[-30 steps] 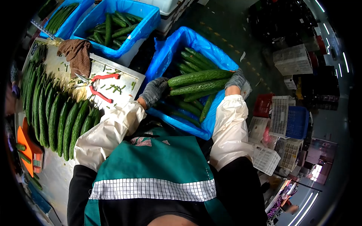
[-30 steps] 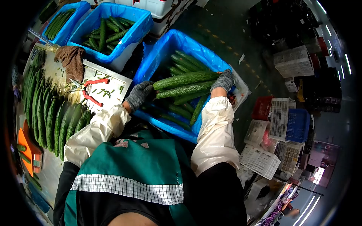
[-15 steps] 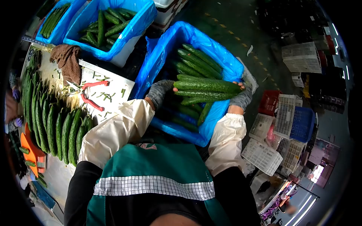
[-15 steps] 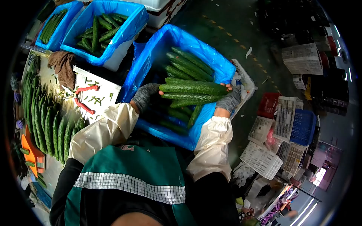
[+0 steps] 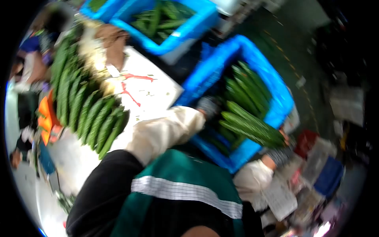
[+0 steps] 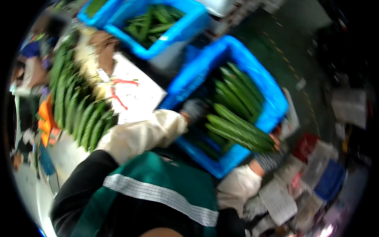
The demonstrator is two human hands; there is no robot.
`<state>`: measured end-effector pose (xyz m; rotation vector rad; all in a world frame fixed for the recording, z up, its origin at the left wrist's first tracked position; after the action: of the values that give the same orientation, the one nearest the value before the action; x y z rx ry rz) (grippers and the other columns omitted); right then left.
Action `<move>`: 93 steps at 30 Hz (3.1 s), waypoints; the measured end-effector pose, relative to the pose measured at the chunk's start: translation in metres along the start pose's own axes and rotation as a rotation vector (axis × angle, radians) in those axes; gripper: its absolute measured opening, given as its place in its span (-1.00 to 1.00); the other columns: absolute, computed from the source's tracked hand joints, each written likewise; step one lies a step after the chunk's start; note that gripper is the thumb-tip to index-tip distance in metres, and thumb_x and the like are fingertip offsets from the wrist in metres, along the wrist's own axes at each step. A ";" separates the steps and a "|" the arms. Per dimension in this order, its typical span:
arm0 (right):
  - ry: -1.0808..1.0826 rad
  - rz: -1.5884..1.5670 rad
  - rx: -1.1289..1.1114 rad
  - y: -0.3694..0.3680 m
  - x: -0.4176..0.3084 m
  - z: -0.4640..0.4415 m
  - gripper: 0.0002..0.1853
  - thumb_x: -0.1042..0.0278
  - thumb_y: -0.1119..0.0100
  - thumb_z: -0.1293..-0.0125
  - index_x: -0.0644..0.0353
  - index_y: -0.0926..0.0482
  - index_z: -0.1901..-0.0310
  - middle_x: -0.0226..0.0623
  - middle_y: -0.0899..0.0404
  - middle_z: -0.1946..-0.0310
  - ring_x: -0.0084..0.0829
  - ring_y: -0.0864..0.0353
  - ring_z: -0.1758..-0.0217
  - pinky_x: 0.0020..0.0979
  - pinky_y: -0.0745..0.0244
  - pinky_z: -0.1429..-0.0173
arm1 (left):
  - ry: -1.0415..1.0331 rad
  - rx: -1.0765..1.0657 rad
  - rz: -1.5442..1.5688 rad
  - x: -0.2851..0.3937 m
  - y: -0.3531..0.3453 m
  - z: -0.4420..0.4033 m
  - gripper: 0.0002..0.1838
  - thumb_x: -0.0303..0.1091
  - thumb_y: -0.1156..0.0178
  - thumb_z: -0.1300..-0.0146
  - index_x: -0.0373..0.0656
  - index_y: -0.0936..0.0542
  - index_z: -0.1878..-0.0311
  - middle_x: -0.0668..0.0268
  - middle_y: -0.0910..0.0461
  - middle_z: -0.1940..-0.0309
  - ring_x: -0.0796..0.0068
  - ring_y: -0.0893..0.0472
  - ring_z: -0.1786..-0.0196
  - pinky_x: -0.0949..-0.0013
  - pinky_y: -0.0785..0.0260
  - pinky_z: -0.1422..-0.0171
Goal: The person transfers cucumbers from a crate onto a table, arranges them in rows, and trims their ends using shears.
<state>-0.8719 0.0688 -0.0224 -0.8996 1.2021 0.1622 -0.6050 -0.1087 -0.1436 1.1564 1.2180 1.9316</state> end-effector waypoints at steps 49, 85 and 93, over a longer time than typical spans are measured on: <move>-0.180 -0.087 0.002 -0.066 -0.046 -0.030 -0.61 0.10 0.27 -0.31 0.13 -0.38 0.58 -0.30 -0.43 0.47 -0.13 -0.44 0.24 -0.15 -0.42 0.15 | 0.230 -0.358 1.553 0.065 0.093 -0.040 -0.48 0.11 0.03 -0.11 -0.15 -0.45 0.09 0.19 -0.39 -0.03 0.09 -0.39 -0.03 0.09 -0.29 -0.05; -0.951 0.345 -0.361 -0.489 0.341 0.152 -0.70 0.04 0.01 -0.15 0.09 -0.40 0.52 -0.24 -0.46 0.56 -0.22 -0.44 0.47 -0.19 -0.39 0.27 | -0.081 1.145 2.464 -0.069 0.130 0.540 -0.42 0.08 0.10 -0.22 -0.25 -0.34 -0.08 0.03 -0.46 0.06 0.15 -0.49 0.04 0.14 -0.38 -0.02; -1.008 0.455 -0.325 -0.511 0.301 0.176 -0.33 -0.31 0.19 -0.11 0.10 -0.39 -0.04 -0.22 -0.46 0.03 -0.19 -0.43 0.04 -0.20 -0.29 -0.08 | 0.605 1.640 2.278 -0.069 0.119 0.543 -0.59 -0.03 0.01 -0.22 -0.15 -0.45 0.04 0.23 -0.52 0.20 0.34 -0.52 0.16 0.10 -0.43 0.09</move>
<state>-0.3413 -0.2491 -0.0039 -0.6492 0.4023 1.0682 -0.0938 0.0088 0.0538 -0.8952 -0.3976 -0.3248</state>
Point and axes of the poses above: each hand's wrist, its own z-axis away from the middle knuckle, its own y-axis out of the back of the hand, x = y × z, the point moved 1 cm from there along -z, towards the middle knuckle
